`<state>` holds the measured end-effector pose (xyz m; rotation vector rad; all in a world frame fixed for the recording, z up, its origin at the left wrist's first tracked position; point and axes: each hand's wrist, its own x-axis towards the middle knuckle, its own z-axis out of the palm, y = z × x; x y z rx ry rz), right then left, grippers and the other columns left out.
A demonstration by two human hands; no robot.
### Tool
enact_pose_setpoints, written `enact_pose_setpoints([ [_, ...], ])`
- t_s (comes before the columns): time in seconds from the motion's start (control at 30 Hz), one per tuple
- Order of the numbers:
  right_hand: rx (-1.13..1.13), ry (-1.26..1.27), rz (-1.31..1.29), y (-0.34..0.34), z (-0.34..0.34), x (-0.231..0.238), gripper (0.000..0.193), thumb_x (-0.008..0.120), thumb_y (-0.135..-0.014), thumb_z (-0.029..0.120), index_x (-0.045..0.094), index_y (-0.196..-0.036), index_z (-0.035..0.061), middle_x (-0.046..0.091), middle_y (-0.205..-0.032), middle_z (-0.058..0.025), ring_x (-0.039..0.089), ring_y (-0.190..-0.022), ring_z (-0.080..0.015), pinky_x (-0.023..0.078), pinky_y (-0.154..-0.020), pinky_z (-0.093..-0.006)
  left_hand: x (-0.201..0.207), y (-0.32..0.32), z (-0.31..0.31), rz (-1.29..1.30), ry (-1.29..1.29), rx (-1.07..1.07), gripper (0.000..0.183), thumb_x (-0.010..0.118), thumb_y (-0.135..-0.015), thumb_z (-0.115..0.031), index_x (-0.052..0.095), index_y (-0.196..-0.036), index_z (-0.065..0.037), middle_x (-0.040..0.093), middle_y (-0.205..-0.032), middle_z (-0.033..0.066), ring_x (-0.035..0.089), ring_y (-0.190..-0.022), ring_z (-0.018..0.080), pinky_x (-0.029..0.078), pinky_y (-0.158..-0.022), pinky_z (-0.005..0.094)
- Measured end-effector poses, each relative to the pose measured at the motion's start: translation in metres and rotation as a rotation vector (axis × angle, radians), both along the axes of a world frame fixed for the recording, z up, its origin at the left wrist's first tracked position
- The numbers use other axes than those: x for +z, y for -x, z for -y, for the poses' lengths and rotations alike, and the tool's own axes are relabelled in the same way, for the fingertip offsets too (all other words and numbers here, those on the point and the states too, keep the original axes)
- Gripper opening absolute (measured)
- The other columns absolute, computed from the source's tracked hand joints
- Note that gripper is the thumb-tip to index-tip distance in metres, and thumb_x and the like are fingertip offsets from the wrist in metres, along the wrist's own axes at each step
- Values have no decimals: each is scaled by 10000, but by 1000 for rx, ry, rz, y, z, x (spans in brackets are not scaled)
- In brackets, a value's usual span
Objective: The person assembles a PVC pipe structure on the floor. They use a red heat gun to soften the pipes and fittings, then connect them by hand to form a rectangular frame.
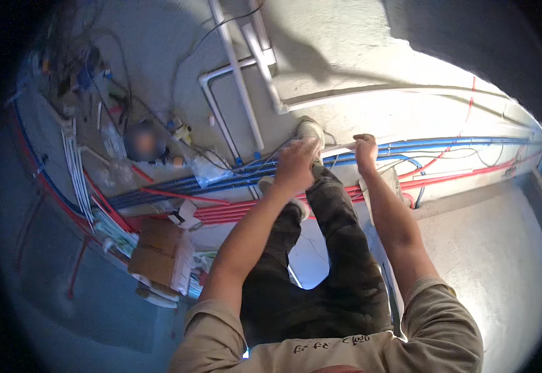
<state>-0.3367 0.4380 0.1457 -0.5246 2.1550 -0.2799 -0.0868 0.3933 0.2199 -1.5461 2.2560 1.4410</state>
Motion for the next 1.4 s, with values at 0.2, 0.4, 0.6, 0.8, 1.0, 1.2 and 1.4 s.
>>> enact_pose_setpoints([
  [0.2,-640,435,321,-25,26,59,482,581,-819,-47,503,-1293,-11,589,-1113,-115,610,-970,-200,506,-831,-288,17,112,80,382,-332,-185,280,675,-892,-271,741,-1034,-39,743,-958,171,730,-891,385,568,-791,506],
  [0.4,-1050,551,740,-26,41,42,282,619,-1005,170,518,-1148,-50,637,-1063,-187,690,-943,-318,549,-824,-349,-2,121,89,374,-367,-324,273,655,-897,-290,761,-986,-55,736,-1017,221,725,-946,403,571,-847,504],
  [0.6,-1327,326,170,17,33,-47,172,622,-1004,153,581,-960,-8,601,-767,-91,613,-696,-214,593,-712,-429,-29,15,81,600,-535,-373,278,635,-855,-216,756,-1018,-26,729,-1064,243,699,-1035,419,561,-866,515],
  [0.8,-1274,135,393,-4,-27,-85,125,614,-1009,131,558,-939,43,560,-772,-67,578,-695,-230,561,-667,-440,-8,-164,102,528,-492,-3,347,712,-845,-332,626,-765,-6,645,-753,226,637,-721,403,453,-659,526],
  [1.0,-220,-614,641,-127,-54,-55,288,604,-980,242,673,-1066,-24,704,-794,-140,682,-635,-258,573,-581,-339,12,-259,143,325,-468,395,341,718,-835,-322,650,-754,2,642,-698,205,651,-709,369,478,-663,477],
  [1.2,478,-349,744,-203,106,60,266,674,-880,51,704,-1130,-34,751,-1078,-137,702,-1033,-210,531,-957,-327,49,-326,145,230,-420,622,160,680,-773,-161,637,-755,-8,666,-758,211,657,-788,420,499,-727,515],
  [1.4,664,-342,931,-256,352,207,390,710,-966,225,635,-1307,50,674,-1284,-84,598,-1195,-206,459,-1026,-348,104,-414,109,118,-569,841,200,783,-737,-191,693,-759,-13,672,-737,123,669,-691,276,529,-663,408],
])
